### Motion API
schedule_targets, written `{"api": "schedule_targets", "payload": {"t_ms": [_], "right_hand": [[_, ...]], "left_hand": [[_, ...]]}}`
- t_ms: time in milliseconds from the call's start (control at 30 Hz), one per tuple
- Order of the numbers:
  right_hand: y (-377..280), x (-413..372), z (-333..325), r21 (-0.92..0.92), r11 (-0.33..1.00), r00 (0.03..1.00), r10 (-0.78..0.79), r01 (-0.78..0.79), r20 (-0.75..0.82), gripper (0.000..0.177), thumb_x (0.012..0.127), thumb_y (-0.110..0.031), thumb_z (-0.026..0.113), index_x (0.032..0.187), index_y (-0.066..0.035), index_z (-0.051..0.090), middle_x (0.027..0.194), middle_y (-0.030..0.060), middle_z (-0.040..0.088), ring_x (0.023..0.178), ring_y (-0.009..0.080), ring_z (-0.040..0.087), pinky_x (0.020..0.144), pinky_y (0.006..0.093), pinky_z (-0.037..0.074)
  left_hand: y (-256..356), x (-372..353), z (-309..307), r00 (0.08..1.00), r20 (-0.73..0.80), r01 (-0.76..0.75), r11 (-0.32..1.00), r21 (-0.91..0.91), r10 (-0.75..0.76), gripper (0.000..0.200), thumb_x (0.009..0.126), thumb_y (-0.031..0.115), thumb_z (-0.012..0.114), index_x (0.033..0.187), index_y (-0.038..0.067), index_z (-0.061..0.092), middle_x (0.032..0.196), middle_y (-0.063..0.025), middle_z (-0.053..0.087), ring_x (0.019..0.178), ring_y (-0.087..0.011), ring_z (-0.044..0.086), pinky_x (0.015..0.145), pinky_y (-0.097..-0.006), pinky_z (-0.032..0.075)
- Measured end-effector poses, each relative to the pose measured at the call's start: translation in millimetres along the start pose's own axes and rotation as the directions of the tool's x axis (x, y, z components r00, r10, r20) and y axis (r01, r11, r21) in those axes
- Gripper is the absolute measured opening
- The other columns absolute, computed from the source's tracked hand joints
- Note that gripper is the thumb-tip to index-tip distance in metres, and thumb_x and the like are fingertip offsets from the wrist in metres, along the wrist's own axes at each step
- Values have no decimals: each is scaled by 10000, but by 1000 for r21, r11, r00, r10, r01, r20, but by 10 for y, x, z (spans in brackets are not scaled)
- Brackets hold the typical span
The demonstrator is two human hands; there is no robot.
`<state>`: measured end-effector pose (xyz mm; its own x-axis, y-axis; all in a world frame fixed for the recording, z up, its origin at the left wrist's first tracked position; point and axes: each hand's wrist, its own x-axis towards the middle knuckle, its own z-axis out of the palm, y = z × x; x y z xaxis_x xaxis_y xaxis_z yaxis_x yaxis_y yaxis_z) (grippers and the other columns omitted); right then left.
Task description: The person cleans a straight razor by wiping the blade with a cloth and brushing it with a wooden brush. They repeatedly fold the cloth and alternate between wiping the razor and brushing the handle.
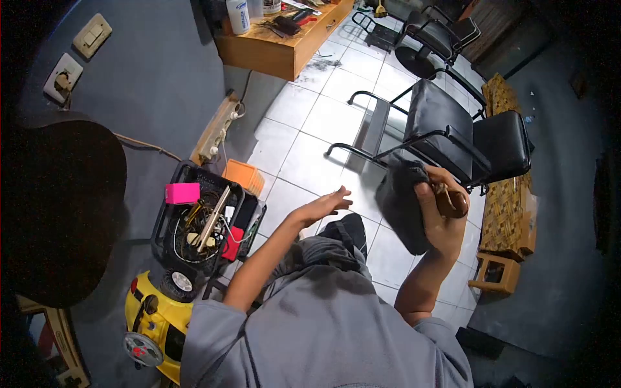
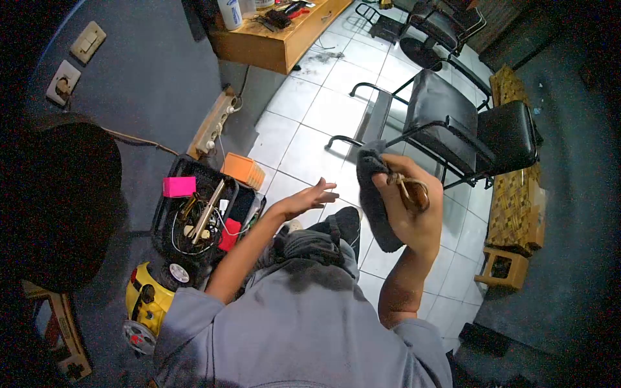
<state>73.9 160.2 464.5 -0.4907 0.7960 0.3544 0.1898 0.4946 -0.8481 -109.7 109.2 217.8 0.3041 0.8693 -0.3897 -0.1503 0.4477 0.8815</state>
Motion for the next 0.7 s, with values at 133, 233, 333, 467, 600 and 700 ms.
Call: {"api": "schedule_targets", "payload": {"t_ms": [133, 233, 333, 467, 600, 700], "right_hand": [[63, -49, -40, 83, 997, 994, 10, -1, -107, 180, 868, -124, 651, 957, 30, 631, 787, 29, 614, 713, 78, 530, 653, 225, 435], [188, -43, -143, 78, 997, 979, 39, -24, -198, 185, 889, -150, 634, 954, 24, 636, 828, 28, 619, 769, 85, 542, 715, 238, 438], [313, -21, -195, 35, 998, 938, 64, -56, -341, 187, 921, -156, 596, 972, 17, 645, 855, 32, 633, 819, 116, 576, 762, 261, 447], [608, -8, -269, -141, 985, 930, 45, -102, -364, 254, 916, -195, 614, 1004, 42, 637, 853, 48, 643, 804, 116, 582, 761, 248, 443], [729, -4, -182, -209, 962, 923, 89, -177, -373, 295, 911, -219, 625, 1003, 61, 637, 835, 54, 644, 784, 108, 576, 752, 243, 441], [812, -2, -42, -198, 966, 911, 75, -168, -406, 263, 904, -202, 636, 963, 55, 643, 809, 46, 635, 767, 102, 565, 702, 237, 445]], "left_hand": [[117, 51, 72, 988, -77, -141, 986, -93, 134, 823, 909, 677, 266, 1392, 18, 365, 1299, -149, 513, 1181, -227, 477, 1012, -366, 351], [83, 31, -58, 969, -175, -175, 984, 10, 174, 623, 971, 519, 342, 1293, 4, 481, 1206, -103, 580, 1109, -170, 530, 963, -340, 410], [202, -169, -76, 934, -282, -342, 776, -530, 219, 526, 993, 434, 364, 1250, -2, 507, 1193, -98, 583, 1089, -173, 552, 954, -324, 429], [209, -319, -285, 770, -491, -574, 778, -254, 408, 519, 1009, 398, 342, 1213, -44, 520, 1184, -120, 583, 1082, -178, 560, 959, -298, 428], [387, -496, -262, 605, -649, -593, 805, 19, 461, 472, 1015, 392, 337, 1032, -22, 561, 1002, -48, 582, 898, -131, 542, 816, -272, 439], [367, -553, -279, 513, -732, -449, 867, 215, 447, 379, 1008, 348, 375, 858, 15, 479, 782, -22, 467, 743, -127, 432, 681, -304, 392]]}}
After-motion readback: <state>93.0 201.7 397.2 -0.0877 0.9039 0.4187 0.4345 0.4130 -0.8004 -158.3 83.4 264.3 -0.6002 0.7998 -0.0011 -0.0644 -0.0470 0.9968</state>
